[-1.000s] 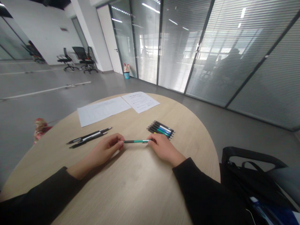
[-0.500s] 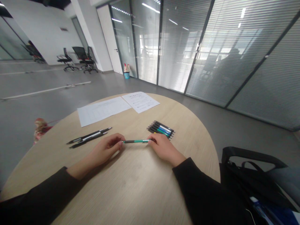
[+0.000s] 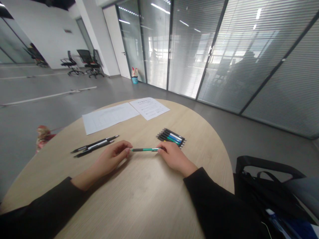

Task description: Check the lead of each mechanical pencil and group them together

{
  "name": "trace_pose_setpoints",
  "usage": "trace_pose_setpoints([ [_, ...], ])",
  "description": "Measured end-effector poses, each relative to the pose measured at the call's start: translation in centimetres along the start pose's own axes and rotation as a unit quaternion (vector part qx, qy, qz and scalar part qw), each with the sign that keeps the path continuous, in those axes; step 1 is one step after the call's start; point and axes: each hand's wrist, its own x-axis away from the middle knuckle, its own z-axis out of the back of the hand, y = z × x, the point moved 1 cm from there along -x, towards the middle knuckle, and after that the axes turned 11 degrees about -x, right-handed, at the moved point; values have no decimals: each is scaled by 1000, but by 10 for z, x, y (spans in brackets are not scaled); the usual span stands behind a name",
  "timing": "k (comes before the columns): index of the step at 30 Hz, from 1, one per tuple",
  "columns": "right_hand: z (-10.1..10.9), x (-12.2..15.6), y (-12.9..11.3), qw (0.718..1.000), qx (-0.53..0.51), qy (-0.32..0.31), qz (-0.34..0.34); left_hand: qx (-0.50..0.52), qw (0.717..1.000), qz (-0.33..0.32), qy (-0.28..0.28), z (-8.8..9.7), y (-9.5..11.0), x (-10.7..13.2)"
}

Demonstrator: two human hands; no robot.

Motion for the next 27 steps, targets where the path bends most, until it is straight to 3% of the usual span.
trace_pose_setpoints([
  [8,0,-1,1,1000,3,3,7,-28,999,5,16,1,-1,-1],
  [14,1,-2,7,1000,10,11,-2,-127,991,13,30,3,-2,-2],
  [22,2,-3,8,999,26,38,-13,-319,946,-45,-22,0,-6,-2],
  [27,2,-3,9,998,30,44,-16,-372,925,-69,-36,-2,-8,-1],
])
